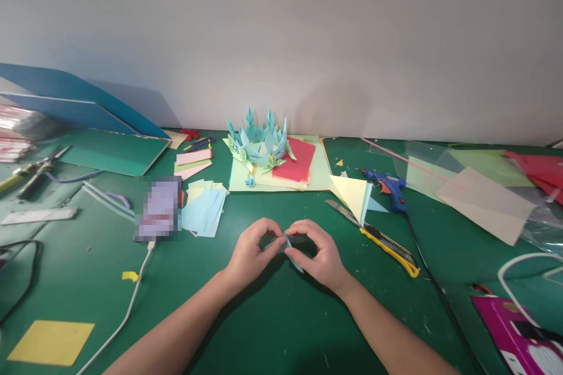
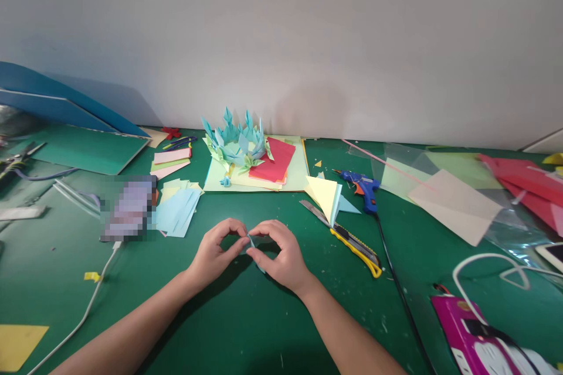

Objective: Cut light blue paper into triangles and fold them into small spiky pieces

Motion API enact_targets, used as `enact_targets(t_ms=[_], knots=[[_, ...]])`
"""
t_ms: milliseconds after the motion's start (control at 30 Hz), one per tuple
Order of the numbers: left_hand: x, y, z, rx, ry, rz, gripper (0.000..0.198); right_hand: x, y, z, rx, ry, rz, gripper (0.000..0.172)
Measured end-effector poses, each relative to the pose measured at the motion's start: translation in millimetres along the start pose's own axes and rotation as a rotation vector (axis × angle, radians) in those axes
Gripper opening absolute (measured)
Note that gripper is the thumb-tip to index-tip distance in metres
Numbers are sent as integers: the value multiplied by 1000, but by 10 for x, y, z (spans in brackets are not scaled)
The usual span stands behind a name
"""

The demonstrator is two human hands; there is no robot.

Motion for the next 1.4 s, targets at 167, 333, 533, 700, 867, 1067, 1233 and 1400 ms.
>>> enact_targets(t_ms=[167, 333, 533, 700, 867, 1067, 1233, 1400], knots=[[7, 18, 83, -99, -125, 0, 9, -6, 1, -104, 32, 92, -31, 6], [-6, 122, 227, -252, -292, 83, 18, -21, 29, -223, 127, 210, -34, 6], [-34, 192, 356, -389, -396, 94, 24, -39, 57, -360, 190, 309, -22, 14], [-20, 141, 381, -499, -457, 0, 34, -46, 30, -405, 180, 335, -55, 18], [-35, 162, 396, -571, -511, 6, 38, -49, 15, -402, 167, 332, -83, 16], [-76, 213, 442, -621, -554, 14, 49, -45, 0, -417, 159, 331, -101, 15], [-45, 124, 429, -569, -507, -76, 40, -38, 7, -424, 184, 356, -97, 15], [-24, 71, 403, -459, -444, -76, 22, -23, 15, -420, 178, 386, -75, 12]])
Point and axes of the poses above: each hand's wrist, its own x-axis towards the middle knuckle, its own y-axis out of the palm, z = x × y, the point moved 9 cm from there along x, towards the middle knuckle, and after that the axes turned 2 degrees about y, right-handed, at the moved point
